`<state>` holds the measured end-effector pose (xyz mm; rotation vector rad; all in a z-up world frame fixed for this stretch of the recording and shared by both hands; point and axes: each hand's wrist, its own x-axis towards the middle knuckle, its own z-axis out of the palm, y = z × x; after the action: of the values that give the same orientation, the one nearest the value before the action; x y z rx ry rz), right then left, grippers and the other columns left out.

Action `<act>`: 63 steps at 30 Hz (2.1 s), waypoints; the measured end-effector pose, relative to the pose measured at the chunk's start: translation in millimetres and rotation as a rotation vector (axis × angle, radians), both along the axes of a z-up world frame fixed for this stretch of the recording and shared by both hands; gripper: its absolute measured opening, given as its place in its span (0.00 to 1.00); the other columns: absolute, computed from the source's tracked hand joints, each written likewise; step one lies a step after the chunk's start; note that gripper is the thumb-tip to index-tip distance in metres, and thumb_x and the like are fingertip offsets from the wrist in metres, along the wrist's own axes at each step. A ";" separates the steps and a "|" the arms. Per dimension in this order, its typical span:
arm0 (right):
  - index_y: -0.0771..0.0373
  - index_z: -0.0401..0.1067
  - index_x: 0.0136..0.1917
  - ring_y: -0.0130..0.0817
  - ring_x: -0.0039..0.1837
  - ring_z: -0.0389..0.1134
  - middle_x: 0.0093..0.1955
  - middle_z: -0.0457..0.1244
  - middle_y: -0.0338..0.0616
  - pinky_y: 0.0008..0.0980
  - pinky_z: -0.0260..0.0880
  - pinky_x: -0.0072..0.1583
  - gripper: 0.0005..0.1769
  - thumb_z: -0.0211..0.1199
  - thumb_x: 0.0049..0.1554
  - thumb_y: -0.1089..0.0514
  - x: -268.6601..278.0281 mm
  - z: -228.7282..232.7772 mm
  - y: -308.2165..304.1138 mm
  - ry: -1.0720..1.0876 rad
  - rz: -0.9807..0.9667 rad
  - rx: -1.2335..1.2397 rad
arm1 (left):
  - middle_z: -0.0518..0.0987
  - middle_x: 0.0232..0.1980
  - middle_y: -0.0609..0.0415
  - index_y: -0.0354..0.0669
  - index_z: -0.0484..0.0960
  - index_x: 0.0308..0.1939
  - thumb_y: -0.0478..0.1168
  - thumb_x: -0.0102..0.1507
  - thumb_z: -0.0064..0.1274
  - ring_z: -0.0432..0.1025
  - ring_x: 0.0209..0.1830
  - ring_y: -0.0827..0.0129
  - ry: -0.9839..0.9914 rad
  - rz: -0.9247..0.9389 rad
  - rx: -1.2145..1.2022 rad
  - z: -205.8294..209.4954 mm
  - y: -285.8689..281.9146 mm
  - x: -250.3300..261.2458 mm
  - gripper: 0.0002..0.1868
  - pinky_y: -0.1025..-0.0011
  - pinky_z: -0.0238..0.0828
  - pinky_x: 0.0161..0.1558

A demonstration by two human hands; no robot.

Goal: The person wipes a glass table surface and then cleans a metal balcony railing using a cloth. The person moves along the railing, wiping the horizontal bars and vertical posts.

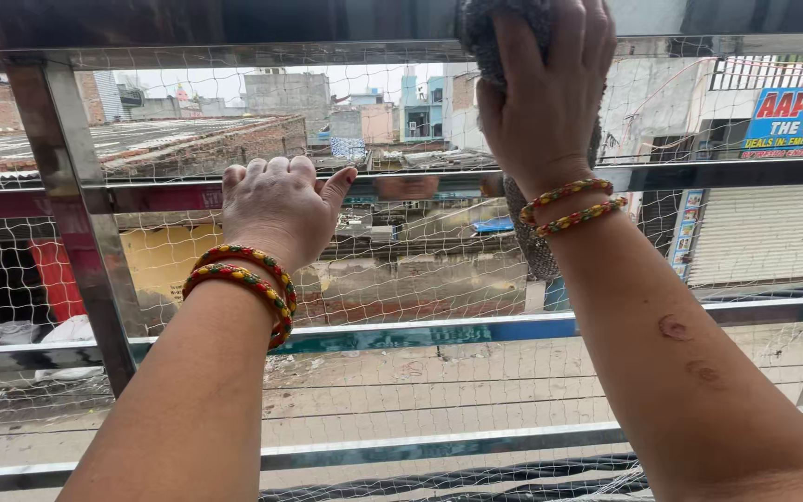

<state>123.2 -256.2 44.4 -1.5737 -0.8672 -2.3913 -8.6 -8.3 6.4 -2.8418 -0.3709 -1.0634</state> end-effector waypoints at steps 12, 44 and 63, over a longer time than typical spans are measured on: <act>0.61 0.44 0.82 0.54 0.84 0.48 0.81 0.44 0.60 0.51 0.53 0.82 0.39 0.48 0.59 0.67 122.6 -1.2 -146.0 -0.054 0.503 0.684 | 0.79 0.48 0.51 0.48 0.80 0.48 0.71 0.70 0.21 0.70 0.56 0.61 -0.023 0.009 0.020 -3.6 1.0 5.2 0.39 0.56 0.56 0.64; 0.56 0.67 0.69 0.46 0.61 0.68 0.59 0.65 0.50 0.52 0.73 0.67 0.46 0.63 0.47 0.26 26.0 51.5 3.5 0.779 2.026 0.728 | 0.80 0.54 0.52 0.51 0.79 0.55 0.71 0.70 0.23 0.70 0.60 0.63 0.046 0.043 -0.013 2.5 -3.5 -3.5 0.37 0.57 0.57 0.66; 0.57 0.73 0.51 0.42 0.67 0.66 0.64 0.66 0.47 0.48 0.65 0.69 0.23 0.64 0.56 0.37 69.0 58.8 -50.3 0.469 1.896 0.814 | 0.78 0.59 0.51 0.47 0.75 0.63 0.71 0.68 0.20 0.68 0.64 0.62 0.018 0.082 -0.002 -3.8 0.4 14.1 0.41 0.56 0.56 0.66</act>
<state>192.2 -306.5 103.2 -0.3330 -0.5596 -0.6809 5.5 -7.8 2.6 -2.8091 -0.4825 -1.0226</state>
